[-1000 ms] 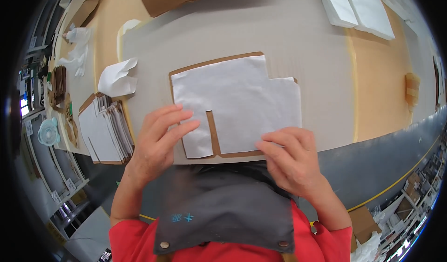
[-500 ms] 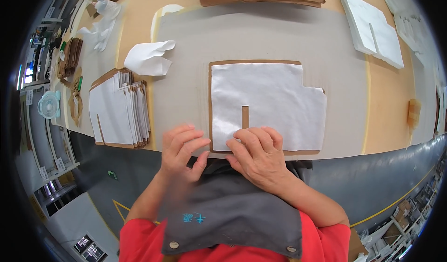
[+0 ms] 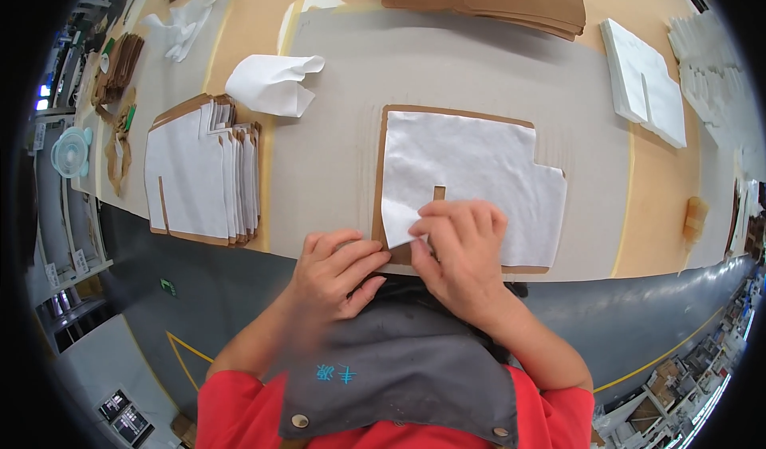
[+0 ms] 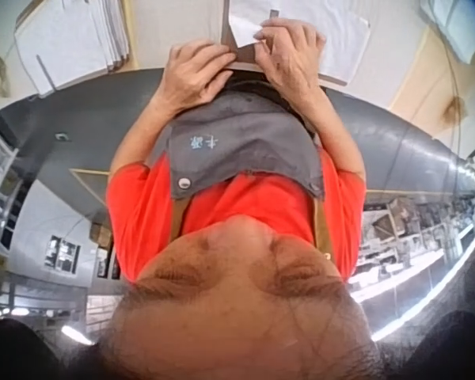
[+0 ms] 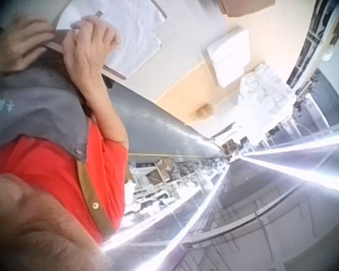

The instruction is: Applying glue to cardboard pieces and attaching foam liners to assemble packaging components.

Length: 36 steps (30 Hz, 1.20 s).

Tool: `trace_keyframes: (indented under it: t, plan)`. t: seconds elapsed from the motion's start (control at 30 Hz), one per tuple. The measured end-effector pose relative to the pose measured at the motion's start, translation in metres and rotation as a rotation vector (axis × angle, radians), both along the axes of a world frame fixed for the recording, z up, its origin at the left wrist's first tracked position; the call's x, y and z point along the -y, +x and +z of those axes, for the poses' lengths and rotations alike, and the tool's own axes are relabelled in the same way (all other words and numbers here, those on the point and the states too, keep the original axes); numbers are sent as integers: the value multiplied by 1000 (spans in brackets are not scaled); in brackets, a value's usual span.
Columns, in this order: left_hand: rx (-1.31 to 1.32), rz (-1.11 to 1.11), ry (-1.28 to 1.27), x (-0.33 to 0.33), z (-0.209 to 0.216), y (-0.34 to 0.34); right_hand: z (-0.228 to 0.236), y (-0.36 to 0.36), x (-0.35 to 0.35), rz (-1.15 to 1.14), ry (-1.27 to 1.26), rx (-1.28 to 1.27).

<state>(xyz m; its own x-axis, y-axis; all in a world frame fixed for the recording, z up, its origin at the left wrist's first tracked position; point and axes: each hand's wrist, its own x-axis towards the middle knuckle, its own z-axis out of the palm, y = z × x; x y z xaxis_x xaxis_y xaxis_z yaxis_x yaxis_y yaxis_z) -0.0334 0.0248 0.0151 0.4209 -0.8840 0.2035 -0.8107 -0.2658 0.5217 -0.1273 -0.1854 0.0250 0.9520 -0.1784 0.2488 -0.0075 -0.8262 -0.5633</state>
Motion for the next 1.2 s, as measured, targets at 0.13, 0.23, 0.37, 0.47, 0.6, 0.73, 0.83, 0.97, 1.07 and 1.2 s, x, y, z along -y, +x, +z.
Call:
trace_keyframes:
  t: [0.13,0.23,0.37,0.47,0.6,0.73,0.83,0.97,1.07,1.2]
  plan:
    - [-33,-7,18,1,6,2,10,14,16,-82,262,-23]
    - [-52,68,-91,0,2,1,15,15,23,-60,251,-2]
    - [-1,268,-327,25,-5,8,14,12,17,73,131,26]
    - [-17,157,-217,41,6,19,0,9,9,151,-42,138]
    - [84,24,-209,35,-8,28,-7,-7,8,133,-90,136]
    - [46,-17,-136,30,-8,27,-10,-33,23,53,-67,65]
    - [31,-33,-122,28,-9,28,-14,-42,23,6,-89,16]
    - [24,-59,-91,27,-8,29,-18,-38,9,-24,-135,24]
    - [27,-59,-88,27,-8,28,-24,-30,-2,-26,-171,61]
    - [37,-54,-80,25,-8,28,-24,-30,1,36,-216,105]
